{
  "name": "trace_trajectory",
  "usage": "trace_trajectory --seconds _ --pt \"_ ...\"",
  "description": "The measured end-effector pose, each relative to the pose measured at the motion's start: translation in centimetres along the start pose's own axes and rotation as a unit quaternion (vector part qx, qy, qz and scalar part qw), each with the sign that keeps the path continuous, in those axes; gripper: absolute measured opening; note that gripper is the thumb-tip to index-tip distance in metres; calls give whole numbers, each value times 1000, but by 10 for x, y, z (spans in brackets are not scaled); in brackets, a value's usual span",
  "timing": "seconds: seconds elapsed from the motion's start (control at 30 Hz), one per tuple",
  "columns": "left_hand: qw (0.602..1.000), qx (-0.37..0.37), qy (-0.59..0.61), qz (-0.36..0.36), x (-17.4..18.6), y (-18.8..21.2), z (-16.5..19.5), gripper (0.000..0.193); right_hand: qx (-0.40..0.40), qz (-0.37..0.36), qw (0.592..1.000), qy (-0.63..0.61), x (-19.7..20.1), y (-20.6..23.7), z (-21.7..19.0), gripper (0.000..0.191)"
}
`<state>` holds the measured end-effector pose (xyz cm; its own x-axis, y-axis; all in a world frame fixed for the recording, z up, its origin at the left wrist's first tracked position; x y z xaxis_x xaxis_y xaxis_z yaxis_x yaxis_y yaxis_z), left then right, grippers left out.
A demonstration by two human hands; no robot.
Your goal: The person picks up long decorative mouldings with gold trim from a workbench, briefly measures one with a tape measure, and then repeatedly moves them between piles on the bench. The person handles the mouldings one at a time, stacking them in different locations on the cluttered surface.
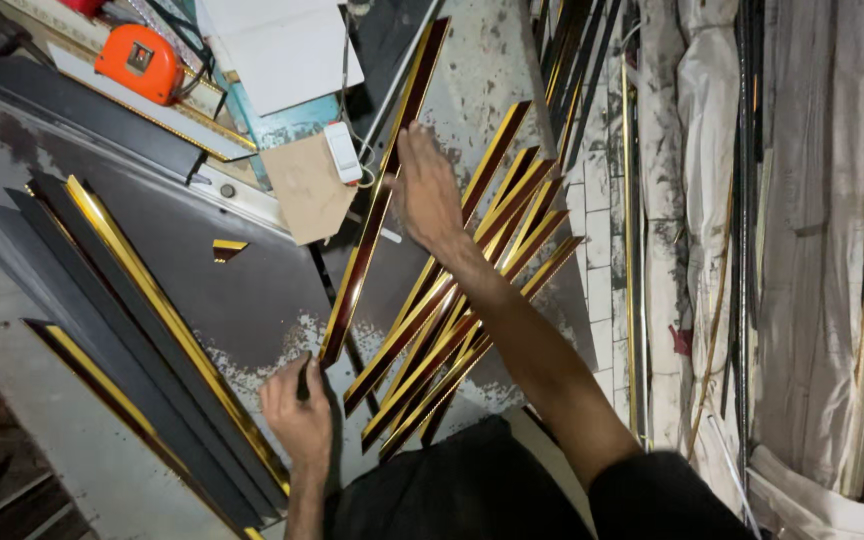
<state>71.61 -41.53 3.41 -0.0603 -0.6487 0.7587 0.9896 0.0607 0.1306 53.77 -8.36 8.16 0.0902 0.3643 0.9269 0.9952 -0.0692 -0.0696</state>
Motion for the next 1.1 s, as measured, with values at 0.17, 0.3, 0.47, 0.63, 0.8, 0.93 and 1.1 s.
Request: trace_trajectory --seconds 0.17,0.3,0.47,0.63,0.8,0.93,1.1 --pt "995 -34 -89 -12 14 -28 6 26 -28 -90 995 -8 10 -51 31 98" --pt "982 -155 -104 9 26 -73 35 28 -13 -55 998 6 25 -94 60 113" --pt "969 -237 -66 -9 7 -132 52 29 16 -53 998 -19 7 -95 65 138" --pt "974 -221 44 -29 -1 -155 29 16 -30 -83 996 -4 -38 -74 61 103" --pt "973 -218 81 -6 -15 -184 26 10 130 99 983 79 -48 -91 57 90" --pt "974 -218 63 -9 -16 -225 52 10 28 14 999 -33 -42 -137 73 83" --pt "971 -75 142 174 28 -201 119 3 178 -39 959 216 -5 -163 92 48"
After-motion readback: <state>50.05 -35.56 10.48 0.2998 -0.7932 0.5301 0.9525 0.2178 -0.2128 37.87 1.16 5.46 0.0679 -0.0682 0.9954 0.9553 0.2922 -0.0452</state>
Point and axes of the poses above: each hand's wrist, its own y-axis away from the middle knuckle, its own x-axis out of the back of the hand, z = x × y, the point moved 4 cm from there along -y, towards the middle knuckle, and after that the axes turned 9 degrees about x, right-handed, at the moved point
